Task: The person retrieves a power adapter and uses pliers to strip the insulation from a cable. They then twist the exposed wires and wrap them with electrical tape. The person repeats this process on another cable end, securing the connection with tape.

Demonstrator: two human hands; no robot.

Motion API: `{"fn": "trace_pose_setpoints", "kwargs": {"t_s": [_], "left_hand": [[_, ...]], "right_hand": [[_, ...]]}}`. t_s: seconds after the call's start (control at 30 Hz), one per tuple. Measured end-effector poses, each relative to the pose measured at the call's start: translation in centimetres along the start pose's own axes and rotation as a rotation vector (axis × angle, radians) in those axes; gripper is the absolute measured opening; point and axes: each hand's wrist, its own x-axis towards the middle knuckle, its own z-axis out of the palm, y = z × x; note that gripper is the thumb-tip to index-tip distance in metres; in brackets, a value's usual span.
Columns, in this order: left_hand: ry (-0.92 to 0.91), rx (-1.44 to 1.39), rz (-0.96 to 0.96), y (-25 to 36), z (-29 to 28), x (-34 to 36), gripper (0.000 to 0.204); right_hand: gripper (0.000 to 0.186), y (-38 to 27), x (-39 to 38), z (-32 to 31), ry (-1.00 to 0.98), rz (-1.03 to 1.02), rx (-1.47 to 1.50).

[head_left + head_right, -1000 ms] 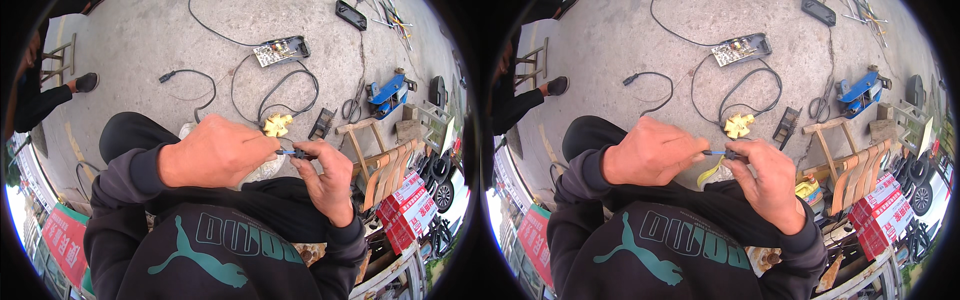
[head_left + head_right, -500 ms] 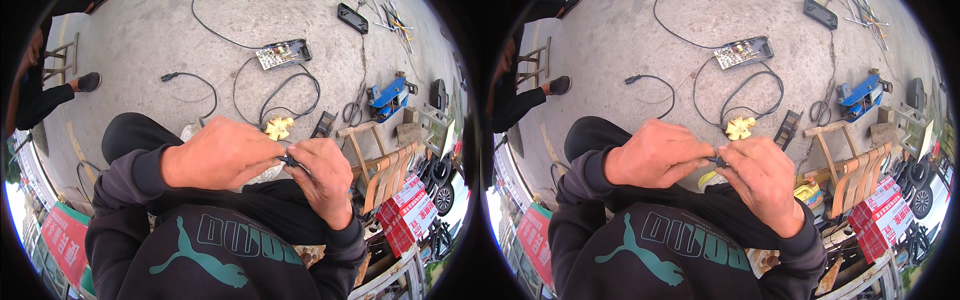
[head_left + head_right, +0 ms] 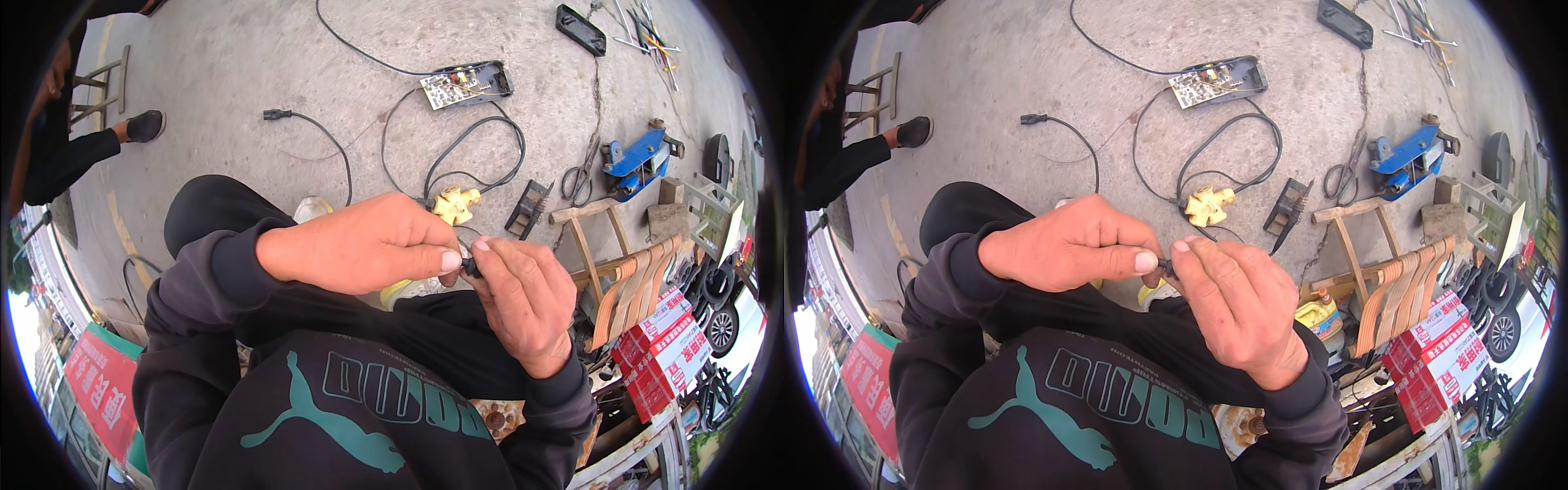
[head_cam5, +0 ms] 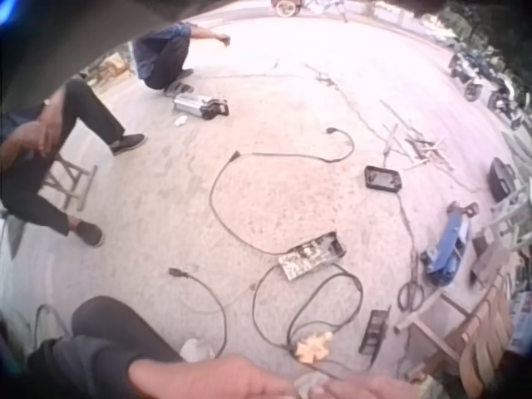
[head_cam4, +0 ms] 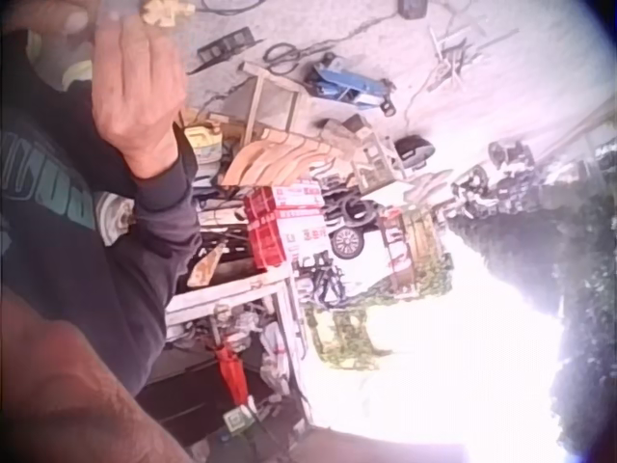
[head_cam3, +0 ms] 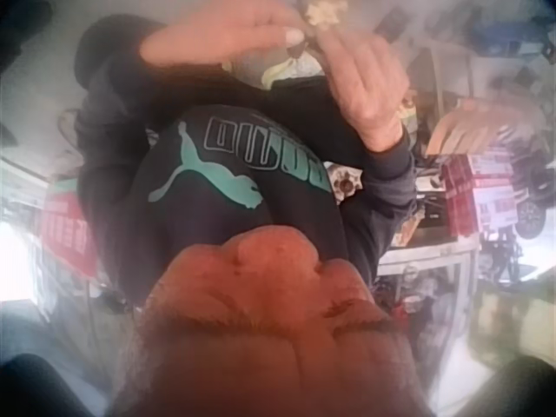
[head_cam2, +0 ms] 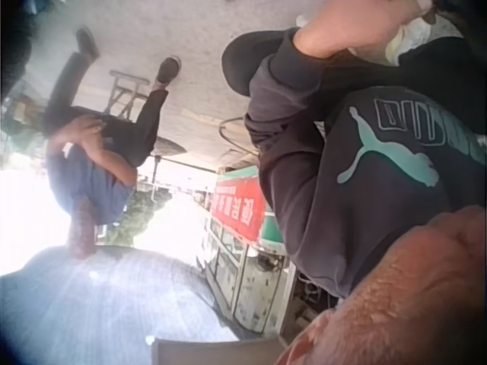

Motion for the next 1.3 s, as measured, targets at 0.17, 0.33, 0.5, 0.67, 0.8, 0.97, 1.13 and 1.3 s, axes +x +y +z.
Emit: {"fn": "trace_pose_setpoints", "kwargs": {"t_s": [0.17, 0.33, 0.5, 0.67, 0.8, 0.97, 1.13, 1.3], "left_hand": [[-0.028, 0.171, -0.084, 0.9, -0.2, -0.1, 0.019], [0.110, 0.629, 0.225, 0.0, 0.3, -0.4, 0.016], [0.181, 1.109, 0.385, -0.9, 1.5, -0.5, 0.024], [0.215, 1.439, 0.582, -1.6, 1.9, -0.6, 0.028], [0.224, 1.539, 0.706, -1.5, 1.7, -0.5, 0.028], [0.201, 1.613, 0.541, -1.7, 1.4, 0.1, 0.028], [0.212, 1.427, 0.450, -1.5, 1.2, -0.3, 0.026], [0.365, 1.229, 0.460, 0.4, 0.5, -0.2, 0.012]], "right_hand": [[0.034, -0.1, -0.6, 0.3, -0.046, 0.040, 0.100], [0.036, -0.2, -0.5, 0.3, -0.149, 0.158, 0.283], [0.029, -0.3, -0.2, -0.3, -0.267, 0.298, 0.417], [0.017, 0.1, 0.3, -1.2, -0.504, 0.741, 0.778], [0.023, 0.7, -0.4, -0.5, -0.584, 1.319, 1.431], [0.024, 1.0, -0.3, 0.7, -0.481, 1.359, 1.412], [0.022, 0.3, 0.3, 0.2, -0.486, 0.884, 0.870], [0.015, 0.9, 0.2, -0.9, -0.131, 0.534, 0.472]]}}
